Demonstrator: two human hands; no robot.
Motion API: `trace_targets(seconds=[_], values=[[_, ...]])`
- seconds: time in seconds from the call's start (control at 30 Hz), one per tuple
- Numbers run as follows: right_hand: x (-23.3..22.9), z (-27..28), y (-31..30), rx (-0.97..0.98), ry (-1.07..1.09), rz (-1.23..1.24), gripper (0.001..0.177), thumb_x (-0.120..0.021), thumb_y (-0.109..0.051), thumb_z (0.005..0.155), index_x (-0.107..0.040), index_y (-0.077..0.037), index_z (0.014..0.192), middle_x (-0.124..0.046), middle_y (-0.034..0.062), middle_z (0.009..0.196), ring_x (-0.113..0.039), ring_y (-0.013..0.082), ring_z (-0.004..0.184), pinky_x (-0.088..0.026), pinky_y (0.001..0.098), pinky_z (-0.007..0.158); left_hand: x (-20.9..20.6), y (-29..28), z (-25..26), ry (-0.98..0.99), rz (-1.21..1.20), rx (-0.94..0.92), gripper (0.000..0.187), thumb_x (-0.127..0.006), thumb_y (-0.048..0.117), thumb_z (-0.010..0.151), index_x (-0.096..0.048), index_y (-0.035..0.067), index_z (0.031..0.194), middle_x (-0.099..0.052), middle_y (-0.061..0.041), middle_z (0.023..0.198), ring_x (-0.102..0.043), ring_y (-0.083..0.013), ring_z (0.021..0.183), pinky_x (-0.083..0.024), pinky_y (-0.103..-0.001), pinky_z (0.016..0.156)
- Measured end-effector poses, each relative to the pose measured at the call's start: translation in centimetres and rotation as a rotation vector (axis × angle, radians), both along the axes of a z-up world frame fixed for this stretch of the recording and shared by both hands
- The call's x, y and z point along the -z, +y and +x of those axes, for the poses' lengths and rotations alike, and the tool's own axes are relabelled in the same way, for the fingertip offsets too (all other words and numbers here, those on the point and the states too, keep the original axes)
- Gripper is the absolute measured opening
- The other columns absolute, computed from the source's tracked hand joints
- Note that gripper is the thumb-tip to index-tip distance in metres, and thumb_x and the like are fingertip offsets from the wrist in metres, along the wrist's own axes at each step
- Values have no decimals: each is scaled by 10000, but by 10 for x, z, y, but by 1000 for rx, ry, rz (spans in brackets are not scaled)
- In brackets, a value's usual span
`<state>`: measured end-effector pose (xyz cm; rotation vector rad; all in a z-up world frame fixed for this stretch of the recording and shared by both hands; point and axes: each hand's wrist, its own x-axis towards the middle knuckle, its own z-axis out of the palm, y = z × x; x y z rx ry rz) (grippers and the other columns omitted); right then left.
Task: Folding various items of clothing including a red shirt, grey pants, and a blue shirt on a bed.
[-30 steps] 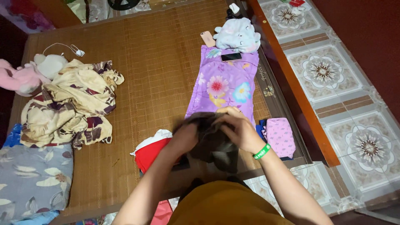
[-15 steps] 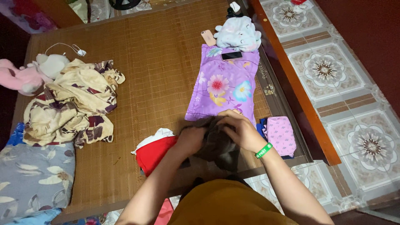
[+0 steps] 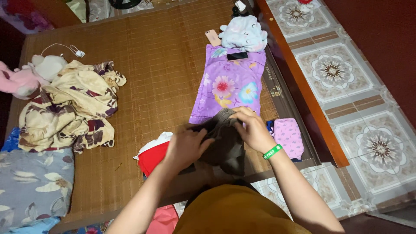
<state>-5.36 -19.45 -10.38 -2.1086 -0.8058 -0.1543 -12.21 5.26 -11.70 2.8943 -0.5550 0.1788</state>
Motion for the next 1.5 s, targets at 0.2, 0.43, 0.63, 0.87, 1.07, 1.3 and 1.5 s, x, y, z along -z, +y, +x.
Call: trace_targets(seconds=[0.2, 0.43, 0.63, 0.87, 1.07, 1.3, 1.5], values=[[-13, -3, -3, 22, 42, 53, 261, -707, 57, 819, -687, -22, 1067, -688, 135, 1242, -644, 320, 1200, -510, 387, 995, -18, 21, -8, -128, 51, 63, 440, -811, 413, 742, -693, 83, 1008, -633, -142, 987, -575, -340, 1047, -328, -602, 1106], [-47, 4, -4, -29, 119, 326, 194, -653, 70, 870, -688, -3, 1047, -678, 90, 1174, -647, 215, 1159, -473, 332, 1055, -6, 28, 9, -170, -1020, -129, 349, -837, 8, 748, -623, 81, 1013, -361, -155, 1561, -431, -381, 1422, -480, -500, 1094], [-78, 14, -6, -69, 207, 590, 146, -666, 19, 923, -651, -11, 1065, -636, 50, 1155, -602, 145, 1113, -479, 298, 1029, -27, 12, 24, 230, -2168, -224, 711, -814, 139, 804, -499, 240, 1433, -438, -33, 1633, -609, -321, 1262, -562, -480, 860], [-98, 24, -6, -208, 357, 890, 608, -826, -92, 885, -500, -91, 1399, -568, 40, 1351, -537, 163, 1257, -425, 311, 1092, -44, -1, 45, 290, -1337, -71, 444, -804, 96, 843, -672, -32, 1246, -742, -84, 1211, -675, -170, 1096, -540, -342, 994], [9, 59, -32, -233, 480, 348, 866, -861, -94, 727, -460, -3, 1489, -537, 130, 1494, -479, 239, 1373, -367, 388, 1153, -76, -8, 73, 261, -1387, 82, 326, -776, 101, 900, -707, -42, 1184, -761, -68, 1143, -681, -127, 1018, -557, -318, 956], [-20, 54, -24, -156, 766, 758, 699, -798, -189, 876, -525, 54, 1472, -652, 113, 1390, -600, 232, 1261, -471, 371, 1104, -117, 7, 72, 257, -1523, -132, 362, -826, 142, 829, -711, -24, 1130, -773, -104, 1066, -730, -172, 941, -598, -344, 874], [144, 77, -35, -572, 798, -240, 573, -869, -134, 774, -727, 59, 1295, -804, 140, 1149, -714, 205, 1046, -578, 337, 933, -132, 3, 79, 297, -1667, -230, 399, -806, 202, 818, -704, -13, 1139, -765, -128, 1089, -734, -207, 968, -601, -378, 862]])
